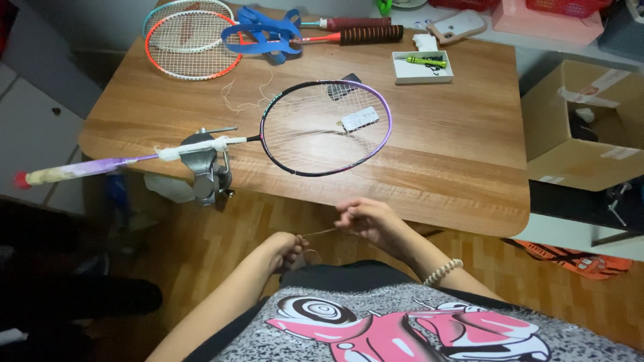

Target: Threading string through the grommets of a badminton racket.

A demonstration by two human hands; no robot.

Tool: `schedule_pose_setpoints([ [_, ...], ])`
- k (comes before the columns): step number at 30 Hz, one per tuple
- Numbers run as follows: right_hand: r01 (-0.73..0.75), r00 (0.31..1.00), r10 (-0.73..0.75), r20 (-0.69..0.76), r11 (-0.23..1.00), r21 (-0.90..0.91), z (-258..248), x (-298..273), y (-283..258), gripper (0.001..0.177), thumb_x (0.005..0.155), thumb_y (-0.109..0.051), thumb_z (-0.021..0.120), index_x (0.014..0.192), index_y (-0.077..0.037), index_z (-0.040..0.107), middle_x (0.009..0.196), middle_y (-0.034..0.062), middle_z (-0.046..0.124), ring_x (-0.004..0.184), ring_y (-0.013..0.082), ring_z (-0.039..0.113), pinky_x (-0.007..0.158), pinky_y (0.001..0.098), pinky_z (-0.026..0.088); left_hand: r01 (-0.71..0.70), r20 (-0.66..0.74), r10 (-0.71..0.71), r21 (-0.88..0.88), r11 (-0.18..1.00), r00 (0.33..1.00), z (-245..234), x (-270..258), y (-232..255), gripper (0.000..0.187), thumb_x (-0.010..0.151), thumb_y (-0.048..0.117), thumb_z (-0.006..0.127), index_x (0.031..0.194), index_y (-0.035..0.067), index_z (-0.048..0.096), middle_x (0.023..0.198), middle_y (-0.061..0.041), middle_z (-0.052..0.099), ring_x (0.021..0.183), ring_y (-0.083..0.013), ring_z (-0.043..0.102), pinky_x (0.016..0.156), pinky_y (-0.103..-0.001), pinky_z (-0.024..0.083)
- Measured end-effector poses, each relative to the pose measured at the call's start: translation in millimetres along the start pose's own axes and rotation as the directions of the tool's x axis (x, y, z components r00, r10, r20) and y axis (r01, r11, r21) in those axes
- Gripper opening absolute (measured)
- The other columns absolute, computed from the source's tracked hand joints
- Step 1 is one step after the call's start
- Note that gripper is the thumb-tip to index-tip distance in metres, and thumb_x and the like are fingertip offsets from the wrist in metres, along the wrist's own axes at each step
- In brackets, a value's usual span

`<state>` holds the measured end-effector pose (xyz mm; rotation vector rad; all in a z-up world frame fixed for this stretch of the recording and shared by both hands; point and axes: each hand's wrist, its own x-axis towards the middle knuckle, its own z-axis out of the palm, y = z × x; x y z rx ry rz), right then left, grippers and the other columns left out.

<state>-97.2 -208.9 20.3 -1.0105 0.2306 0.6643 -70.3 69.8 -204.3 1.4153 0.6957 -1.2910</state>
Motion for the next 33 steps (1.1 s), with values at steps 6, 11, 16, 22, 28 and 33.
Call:
schedule_pose_setpoints([
  [6, -0.277, 0.94, 0.195, -0.28, 0.915, -0.293, -78.5, 18.7, 64.4, 0.024, 0.098, -0.016, 0.064, 0.109, 0.001, 0.078, 0.057, -0.0023, 0.048, 0.046, 0.0099, 0.04, 0.043, 0.0269, 0.035, -0.391, -0.059, 0.399, 0.118, 0.913, 0.915, 57.2, -127.8, 78.4, 0.045, 0.101, 0.046, 0.05, 0.121, 0.014, 0.074, 0.105, 0.004, 0.079, 0.05, -0.0083, 0.043, 0.042, -0.026, 0.031],
  [11, -0.452, 0.892, 0.298, -0.34, 0.538, -0.712, -98.6, 7.5, 83.0, 0.032, 0.095, -0.016, 0.057, 0.11, -0.008, 0.085, 0.053, 0.004, 0.056, 0.041, 0.014, 0.049, 0.042, 0.0299, 0.042, -0.482, 0.267, 0.522, -0.203, 0.852, 0.81, 102.5, -191.6, 125.8, 0.048, 0.102, 0.047, 0.041, 0.134, 0.016, 0.059, 0.11, 0.008, 0.074, 0.058, -0.0067, 0.048, 0.049, -0.022, 0.036],
  [16, -0.473, 0.875, 0.334, -0.35, 0.442, -0.762, -102.4, 7.2, 90.9, 0.042, 0.088, -0.008, 0.053, 0.112, -0.013, 0.087, 0.064, 0.0099, 0.069, 0.05, 0.0189, 0.058, 0.05, 0.0315, 0.048, -0.458, 0.415, 0.585, -0.369, 0.808, 0.697, 89.4, -131.7, 100.1, 0.045, 0.11, 0.046, 0.047, 0.126, 0.008, 0.063, 0.072, 0.008, 0.046, 0.056, -0.005, 0.038, 0.051, -0.022, 0.034],
  [22, -0.098, 0.994, 0.104, -0.027, 0.774, -0.626, -11.4, 3.1, 12.6, 0.056, 0.088, -0.011, 0.063, 0.143, -0.019, 0.06, 0.128, 0.0054, 0.072, 0.113, 0.0151, 0.065, 0.095, 0.0324, 0.053, -0.222, 0.405, 0.463, -0.514, 0.828, 0.788, 44.5, -107.7, 45.8, 0.024, 0.107, 0.036, 0.05, 0.104, 0.014, 0.058, 0.064, 0.007, 0.039, 0.051, -0.0078, 0.032, 0.049, -0.025, 0.032],
  [28, -0.031, 0.996, 0.032, 0.081, 0.999, -0.013, 25.5, 1.9, -28.9, 0.071, 0.089, -0.018, 0.057, 0.157, -0.015, 0.035, 0.152, 0.0024, 0.054, 0.138, 0.0136, 0.051, 0.114, 0.0385, 0.04, -0.179, 0.167, 0.267, -0.413, 0.893, 0.949, -1.1, -66.4, -25.8, 0.022, 0.107, 0.033, 0.051, 0.1, 0.014, 0.058, 0.06, 0.007, 0.04, 0.048, -0.0087, 0.031, 0.047, -0.026, 0.03],
  [33, 0.011, 0.996, -0.002, -0.085, 0.994, 0.109, -11.4, 12.5, 2.8, 0.044, 0.094, -0.022, 0.062, 0.134, -0.005, 0.058, 0.094, 0.0045, 0.064, 0.101, 0.0204, 0.065, 0.101, 0.0402, 0.049, -0.125, -0.016, 0.168, -0.738, 0.663, 0.986, -41.8, -4.5, -72.5, 0.02, 0.105, 0.03, 0.053, 0.089, 0.019, 0.055, 0.056, 0.008, 0.035, 0.044, -0.0089, 0.031, 0.045, -0.027, 0.034],
])
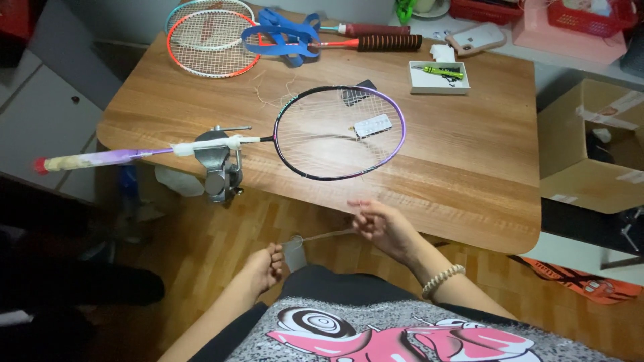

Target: Threading string through the grommets of a badminton racket.

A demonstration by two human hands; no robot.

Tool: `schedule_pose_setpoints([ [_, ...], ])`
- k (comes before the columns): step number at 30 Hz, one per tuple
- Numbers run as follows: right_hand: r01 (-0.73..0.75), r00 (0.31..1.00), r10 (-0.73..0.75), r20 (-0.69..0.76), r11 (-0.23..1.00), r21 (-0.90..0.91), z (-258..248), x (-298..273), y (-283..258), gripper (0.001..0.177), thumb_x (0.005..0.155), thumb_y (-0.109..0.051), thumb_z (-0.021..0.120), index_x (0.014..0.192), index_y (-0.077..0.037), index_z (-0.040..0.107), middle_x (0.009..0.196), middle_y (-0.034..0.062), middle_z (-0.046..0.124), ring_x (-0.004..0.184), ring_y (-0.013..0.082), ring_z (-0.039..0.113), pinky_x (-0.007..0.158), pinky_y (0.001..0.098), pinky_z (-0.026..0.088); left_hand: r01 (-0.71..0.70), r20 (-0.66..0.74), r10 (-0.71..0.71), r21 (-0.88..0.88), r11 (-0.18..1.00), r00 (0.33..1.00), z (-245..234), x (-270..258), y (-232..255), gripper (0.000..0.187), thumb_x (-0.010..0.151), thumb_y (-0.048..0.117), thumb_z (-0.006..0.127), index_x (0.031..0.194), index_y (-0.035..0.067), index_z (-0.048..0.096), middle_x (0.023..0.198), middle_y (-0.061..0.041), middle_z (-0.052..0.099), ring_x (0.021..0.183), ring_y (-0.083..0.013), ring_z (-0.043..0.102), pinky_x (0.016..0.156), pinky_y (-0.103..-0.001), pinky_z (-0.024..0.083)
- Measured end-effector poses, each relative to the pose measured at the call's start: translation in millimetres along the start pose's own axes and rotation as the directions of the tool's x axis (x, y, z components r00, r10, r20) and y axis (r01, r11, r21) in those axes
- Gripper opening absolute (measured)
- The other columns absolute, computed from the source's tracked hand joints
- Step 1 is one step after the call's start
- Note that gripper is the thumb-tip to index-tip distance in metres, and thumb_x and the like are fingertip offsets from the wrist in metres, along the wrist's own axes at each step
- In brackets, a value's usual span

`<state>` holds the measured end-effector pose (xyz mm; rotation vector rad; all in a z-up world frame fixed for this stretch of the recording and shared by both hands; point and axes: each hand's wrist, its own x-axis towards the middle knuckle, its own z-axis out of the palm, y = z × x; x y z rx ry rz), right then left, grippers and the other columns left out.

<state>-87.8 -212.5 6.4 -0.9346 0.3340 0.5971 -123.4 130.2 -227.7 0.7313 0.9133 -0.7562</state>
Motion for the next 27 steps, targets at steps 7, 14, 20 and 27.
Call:
schedule_pose_setpoints([
  [7, -0.323, 0.942, 0.243, -0.231, 0.84, -0.435, -51.7, -9.9, 51.1, 0.023, 0.093, -0.017, 0.059, 0.106, -0.008, 0.076, 0.065, -0.0032, 0.053, 0.055, 0.0103, 0.039, 0.054, 0.0275, 0.035, -0.129, -0.023, 0.234, 0.781, 0.611, 0.972, 124.6, -86.5, 34.5, 0.035, 0.103, 0.034, 0.049, 0.12, 0.012, 0.069, 0.1, -0.002, 0.072, 0.063, -0.0109, 0.057, 0.048, -0.027, 0.042],
  [14, -0.35, 0.937, 0.2, -0.288, 0.586, -0.731, -210.2, 34.6, 159.9, 0.029, 0.092, -0.015, 0.057, 0.098, -0.004, 0.083, 0.072, 0.0018, 0.068, 0.064, 0.0146, 0.056, 0.059, 0.0276, 0.044, -0.378, 0.437, 0.116, 0.581, 0.721, 0.892, 250.0, -146.7, 53.8, 0.04, 0.1, 0.041, 0.054, 0.128, 0.014, 0.063, 0.117, 0.002, 0.073, 0.079, -0.0097, 0.067, 0.061, -0.025, 0.051],
  [20, -0.09, 0.991, 0.128, -0.04, 0.407, -0.909, -227.2, 46.9, 164.8, 0.036, 0.084, -0.012, 0.058, 0.109, -0.009, 0.084, 0.101, 0.0024, 0.079, 0.089, 0.0141, 0.072, 0.08, 0.0251, 0.055, -0.381, 0.62, -0.032, 0.521, 0.764, 0.784, 212.0, -83.7, 31.7, 0.031, 0.109, 0.037, 0.049, 0.111, 0.011, 0.065, 0.07, 0.006, 0.047, 0.059, -0.0081, 0.043, 0.056, -0.028, 0.047],
  [27, -0.026, 0.985, 0.164, 0.048, 0.422, -0.906, -132.8, 32.5, 100.5, 0.049, 0.079, -0.008, 0.058, 0.124, -0.015, 0.077, 0.12, 0.002, 0.077, 0.099, 0.0167, 0.069, 0.085, 0.029, 0.054, -0.144, 0.203, 0.01, 0.66, 0.737, 0.979, 129.9, -79.2, 24.3, 0.026, 0.105, 0.033, 0.05, 0.093, 0.013, 0.061, 0.062, 0.005, 0.047, 0.048, -0.0101, 0.039, 0.047, -0.028, 0.039],
])
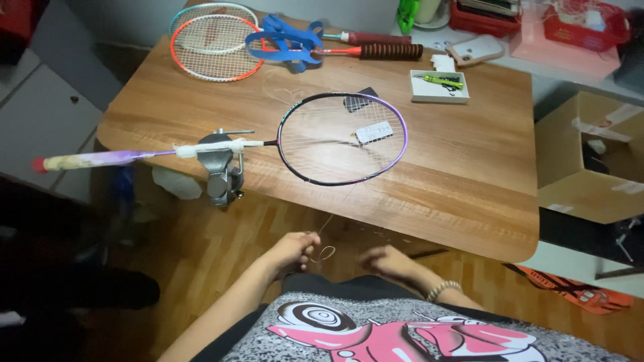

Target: Threading string through the grommets of a badminton racket.

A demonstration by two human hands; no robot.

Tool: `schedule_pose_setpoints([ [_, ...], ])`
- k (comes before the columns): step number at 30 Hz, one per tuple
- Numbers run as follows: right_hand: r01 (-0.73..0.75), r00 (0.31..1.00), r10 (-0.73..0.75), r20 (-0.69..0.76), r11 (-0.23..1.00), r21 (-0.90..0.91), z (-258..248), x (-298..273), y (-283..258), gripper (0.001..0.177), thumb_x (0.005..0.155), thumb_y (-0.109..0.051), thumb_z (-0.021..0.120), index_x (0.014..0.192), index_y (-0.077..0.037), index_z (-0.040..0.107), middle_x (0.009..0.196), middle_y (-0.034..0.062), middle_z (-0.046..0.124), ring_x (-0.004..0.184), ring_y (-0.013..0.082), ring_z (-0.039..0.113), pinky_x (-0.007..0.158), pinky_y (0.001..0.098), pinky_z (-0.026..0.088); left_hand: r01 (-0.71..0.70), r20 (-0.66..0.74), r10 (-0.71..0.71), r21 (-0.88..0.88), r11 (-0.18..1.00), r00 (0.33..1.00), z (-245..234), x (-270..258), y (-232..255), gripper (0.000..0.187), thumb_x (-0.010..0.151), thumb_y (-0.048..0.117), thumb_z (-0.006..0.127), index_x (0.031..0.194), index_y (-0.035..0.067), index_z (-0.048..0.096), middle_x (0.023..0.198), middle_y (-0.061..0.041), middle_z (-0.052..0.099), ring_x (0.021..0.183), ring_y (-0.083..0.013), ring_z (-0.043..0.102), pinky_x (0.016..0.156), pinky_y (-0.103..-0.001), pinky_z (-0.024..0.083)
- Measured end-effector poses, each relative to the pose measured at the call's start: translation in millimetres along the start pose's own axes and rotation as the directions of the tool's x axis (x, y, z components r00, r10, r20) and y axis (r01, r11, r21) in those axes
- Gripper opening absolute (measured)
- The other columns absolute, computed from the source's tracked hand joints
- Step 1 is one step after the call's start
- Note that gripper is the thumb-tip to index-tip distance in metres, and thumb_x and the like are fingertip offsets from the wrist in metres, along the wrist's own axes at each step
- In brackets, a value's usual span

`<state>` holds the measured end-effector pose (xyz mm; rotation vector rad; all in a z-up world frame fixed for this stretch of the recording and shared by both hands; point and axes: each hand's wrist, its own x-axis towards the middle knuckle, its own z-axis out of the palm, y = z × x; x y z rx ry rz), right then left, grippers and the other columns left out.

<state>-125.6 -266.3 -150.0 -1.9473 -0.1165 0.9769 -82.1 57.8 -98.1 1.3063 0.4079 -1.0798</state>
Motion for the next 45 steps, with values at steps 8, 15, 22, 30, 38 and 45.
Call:
schedule_pose_setpoints([
  [8, 0.086, 0.995, -0.026, -0.099, 0.741, 0.666, -29.0, -10.5, -212.7, 0.045, 0.094, -0.011, 0.057, 0.139, -0.007, 0.055, 0.118, 0.0054, 0.072, 0.101, 0.0147, 0.07, 0.084, 0.0275, 0.06, -0.054, 0.014, 0.055, -0.079, 0.995, 0.998, -10.1, 0.8, 0.0, 0.016, 0.104, 0.027, 0.053, 0.096, 0.016, 0.06, 0.063, 0.008, 0.045, 0.048, -0.0073, 0.037, 0.048, -0.026, 0.037],
  [15, 0.265, 0.936, 0.023, -0.351, 0.61, 0.747, -15.9, -8.8, -157.6, 0.029, 0.103, -0.019, 0.062, 0.123, 0.001, 0.071, 0.07, -0.0051, 0.046, 0.06, 0.0073, 0.043, 0.057, 0.0239, 0.041, -0.018, -0.034, 0.036, 0.436, 0.9, 0.999, -38.5, 33.8, -44.4, 0.028, 0.104, 0.03, 0.055, 0.097, 0.009, 0.072, 0.068, 0.003, 0.06, 0.054, -0.0085, 0.053, 0.052, -0.026, 0.046],
  [22, -0.191, 0.943, 0.317, -0.101, 0.765, 0.615, 21.9, 18.9, 55.1, 0.043, 0.105, -0.037, 0.048, 0.103, -0.003, 0.074, 0.063, 0.0004, 0.053, 0.055, 0.0137, 0.043, 0.053, 0.0295, 0.038, 0.011, -0.187, 0.035, 0.241, 0.971, 0.982, -49.0, 21.1, -27.9, 0.037, 0.096, 0.024, 0.054, 0.117, 0.005, 0.078, 0.085, -0.005, 0.078, 0.054, -0.0133, 0.065, 0.047, -0.031, 0.055],
  [30, -0.453, 0.891, 0.45, -0.065, 0.89, -0.046, 47.2, 21.3, 225.4, 0.034, 0.1, -0.028, 0.056, 0.119, -0.007, 0.076, 0.117, 0.012, 0.074, 0.108, 0.0227, 0.072, 0.097, 0.037, 0.056, -0.243, 0.173, 0.236, 0.021, 0.97, 0.956, 81.9, -45.5, 131.1, 0.05, 0.093, 0.031, 0.062, 0.141, 0.02, 0.051, 0.131, 0.005, 0.067, 0.093, -0.0096, 0.073, 0.077, -0.029, 0.06],
  [38, -0.175, 0.983, 0.178, -0.033, 0.981, 0.082, 28.9, -5.7, 129.4, 0.043, 0.09, -0.017, 0.054, 0.131, -0.011, 0.068, 0.135, 0.0079, 0.064, 0.124, 0.0224, 0.062, 0.106, 0.0374, 0.049, -0.23, 0.198, 0.237, -0.055, 0.972, 0.951, 56.2, -5.3, 63.2, 0.041, 0.106, 0.029, 0.053, 0.139, 0.008, 0.063, 0.067, 0.007, 0.043, 0.056, -0.007, 0.04, 0.055, -0.025, 0.043],
  [45, 0.093, 0.994, -0.101, 0.039, 0.983, 0.155, -8.9, -22.9, -48.1, 0.06, 0.082, -0.007, 0.052, 0.14, -0.015, 0.061, 0.151, 0.0043, 0.056, 0.138, 0.0221, 0.053, 0.114, 0.0378, 0.043, -0.012, -0.335, -0.029, -0.121, 0.993, 0.942, -27.1, -5.2, -40.6, 0.035, 0.105, 0.011, 0.045, 0.131, 0.006, 0.067, 0.067, 0.0, 0.052, 0.052, -0.0106, 0.042, 0.047, -0.027, 0.04],
])
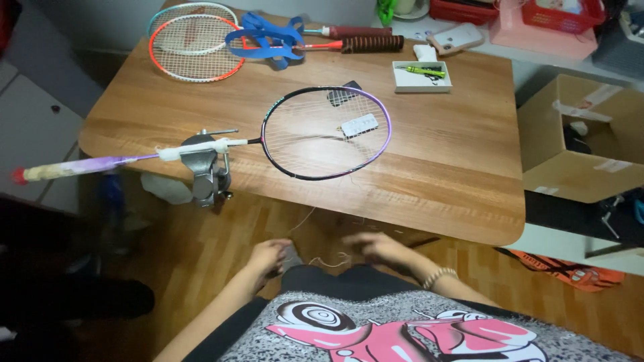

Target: Threading string through the grommets of a badminton racket.

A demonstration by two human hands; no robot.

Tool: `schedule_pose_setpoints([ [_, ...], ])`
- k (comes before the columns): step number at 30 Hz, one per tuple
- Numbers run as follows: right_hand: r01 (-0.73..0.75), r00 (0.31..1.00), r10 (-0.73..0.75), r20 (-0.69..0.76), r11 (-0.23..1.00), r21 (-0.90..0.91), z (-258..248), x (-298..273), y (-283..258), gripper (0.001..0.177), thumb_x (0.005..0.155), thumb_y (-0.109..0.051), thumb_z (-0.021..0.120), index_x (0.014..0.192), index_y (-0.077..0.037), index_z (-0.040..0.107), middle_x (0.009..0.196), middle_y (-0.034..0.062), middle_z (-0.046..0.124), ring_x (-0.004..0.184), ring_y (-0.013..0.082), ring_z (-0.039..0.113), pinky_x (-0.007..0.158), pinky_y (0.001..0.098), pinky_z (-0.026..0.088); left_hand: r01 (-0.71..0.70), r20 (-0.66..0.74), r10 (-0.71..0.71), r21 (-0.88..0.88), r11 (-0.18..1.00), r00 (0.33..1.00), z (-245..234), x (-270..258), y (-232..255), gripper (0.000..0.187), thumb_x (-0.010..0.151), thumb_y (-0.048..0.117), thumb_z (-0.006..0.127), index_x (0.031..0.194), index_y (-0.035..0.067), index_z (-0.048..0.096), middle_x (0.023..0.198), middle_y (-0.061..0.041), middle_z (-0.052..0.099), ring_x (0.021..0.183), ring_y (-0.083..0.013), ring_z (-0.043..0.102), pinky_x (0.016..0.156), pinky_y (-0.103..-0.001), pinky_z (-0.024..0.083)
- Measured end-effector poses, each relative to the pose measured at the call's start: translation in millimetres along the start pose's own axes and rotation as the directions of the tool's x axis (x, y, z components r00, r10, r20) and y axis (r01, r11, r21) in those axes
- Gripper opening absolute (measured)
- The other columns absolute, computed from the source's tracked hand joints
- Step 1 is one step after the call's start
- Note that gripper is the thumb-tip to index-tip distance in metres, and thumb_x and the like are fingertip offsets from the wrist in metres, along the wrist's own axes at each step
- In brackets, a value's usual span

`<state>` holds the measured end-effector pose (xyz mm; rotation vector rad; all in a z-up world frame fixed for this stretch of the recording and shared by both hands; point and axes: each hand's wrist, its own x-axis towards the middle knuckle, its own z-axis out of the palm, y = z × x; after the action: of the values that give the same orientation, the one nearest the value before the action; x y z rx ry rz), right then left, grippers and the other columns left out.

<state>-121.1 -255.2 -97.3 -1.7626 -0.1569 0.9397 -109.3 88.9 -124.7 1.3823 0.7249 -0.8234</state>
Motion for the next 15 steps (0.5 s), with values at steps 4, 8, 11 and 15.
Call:
schedule_pose_setpoints([
  [4, 0.163, 0.984, -0.173, 0.032, 0.966, 0.202, -8.7, 12.5, -116.5, 0.065, 0.086, -0.011, 0.052, 0.15, -0.018, 0.045, 0.157, 0.0083, 0.05, 0.143, 0.0215, 0.048, 0.115, 0.0378, 0.044, 0.044, -0.259, -0.113, -0.259, 0.965, 0.959, -62.0, 51.2, -65.5, 0.028, 0.104, 0.014, 0.048, 0.122, 0.01, 0.07, 0.07, -0.001, 0.054, 0.053, -0.0133, 0.041, 0.047, -0.031, 0.039],
  [8, 0.15, 0.988, -0.14, -0.068, 0.739, 0.657, -3.1, 11.4, -166.0, 0.049, 0.086, -0.01, 0.053, 0.135, -0.013, 0.057, 0.141, 0.0076, 0.059, 0.136, 0.0194, 0.053, 0.111, 0.0396, 0.044, 0.064, -0.42, -0.26, -0.426, 0.903, 0.869, -117.6, 97.9, -120.7, 0.019, 0.105, 0.026, 0.049, 0.102, 0.015, 0.065, 0.073, -0.003, 0.05, 0.056, -0.016, 0.041, 0.048, -0.032, 0.037],
  [11, 0.167, 0.986, -0.103, -0.132, 0.613, 0.772, -2.6, 21.3, -135.3, 0.026, 0.1, -0.022, 0.053, 0.117, -0.006, 0.065, 0.104, 0.0045, 0.065, 0.11, 0.0201, 0.062, 0.101, 0.039, 0.05, 0.049, -0.551, -0.327, -0.458, 0.888, 0.767, -121.0, 80.5, -113.1, 0.017, 0.104, 0.022, 0.054, 0.105, 0.007, 0.062, 0.08, -0.009, 0.055, 0.063, -0.0199, 0.049, 0.051, -0.035, 0.042],
  [15, -0.073, 0.914, 0.319, -0.25, 0.736, 0.673, -5.6, 16.3, -76.0, 0.029, 0.104, -0.027, 0.054, 0.1, -0.004, 0.071, 0.062, -0.0046, 0.045, 0.058, 0.013, 0.039, 0.061, 0.0319, 0.041, 0.203, -0.678, 0.134, 0.394, 0.897, 0.723, -119.3, 99.8, -110.2, 0.034, 0.107, 0.022, 0.052, 0.118, -0.004, 0.072, 0.097, -0.014, 0.065, 0.078, -0.0213, 0.061, 0.059, -0.033, 0.045],
])
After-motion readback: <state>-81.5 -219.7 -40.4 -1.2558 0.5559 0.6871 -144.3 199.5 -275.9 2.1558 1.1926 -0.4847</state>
